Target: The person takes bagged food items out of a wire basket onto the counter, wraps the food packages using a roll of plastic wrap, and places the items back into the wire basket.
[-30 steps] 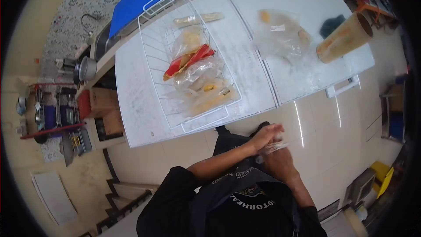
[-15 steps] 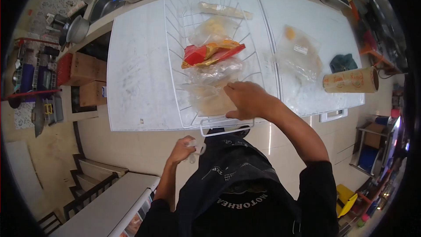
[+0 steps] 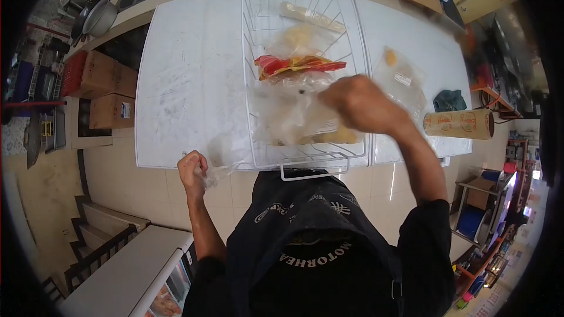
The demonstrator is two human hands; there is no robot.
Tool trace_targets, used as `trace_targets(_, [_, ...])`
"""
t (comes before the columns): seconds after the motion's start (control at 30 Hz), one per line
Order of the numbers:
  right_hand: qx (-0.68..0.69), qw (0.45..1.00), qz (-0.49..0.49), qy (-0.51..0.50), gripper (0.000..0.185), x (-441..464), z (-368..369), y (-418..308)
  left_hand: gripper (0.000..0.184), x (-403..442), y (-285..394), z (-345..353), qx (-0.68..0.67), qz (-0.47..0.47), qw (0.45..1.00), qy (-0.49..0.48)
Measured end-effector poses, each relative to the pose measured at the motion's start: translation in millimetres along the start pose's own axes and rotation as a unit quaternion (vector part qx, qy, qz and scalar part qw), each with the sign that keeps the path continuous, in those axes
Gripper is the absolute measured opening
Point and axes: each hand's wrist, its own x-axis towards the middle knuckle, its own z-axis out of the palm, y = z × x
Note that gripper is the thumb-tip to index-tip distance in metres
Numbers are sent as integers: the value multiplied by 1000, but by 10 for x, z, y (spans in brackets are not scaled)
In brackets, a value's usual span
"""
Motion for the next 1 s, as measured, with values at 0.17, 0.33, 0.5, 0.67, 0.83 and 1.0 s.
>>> trace_targets(0.17, [-205,966,9,157,13,-423,-1264,31,38,81,295,372,36,-19,999,-19])
trace_targets(0.33, [-4,944,201,262,16,-836,-1639,133,23,115,549,879,93,70,993,17])
trace_targets(0.5, [-28,936,262,234,14,-1103,-1501,565,19,275,748,1005,61,92,993,42])
trace_targets(0.67, [133,857,416,275,19,-1260,-563,1125,28,300,712,1056,263,127,956,8])
trace_targets(0.83, [11,801,532,273,32,-1632,1012,1571,18,155,333,1141,207,13,977,-42])
trace_targets(1.0, [49,735,599,315,40,-1883,1132,1437,15,212,322,1038,134,72,988,-1])
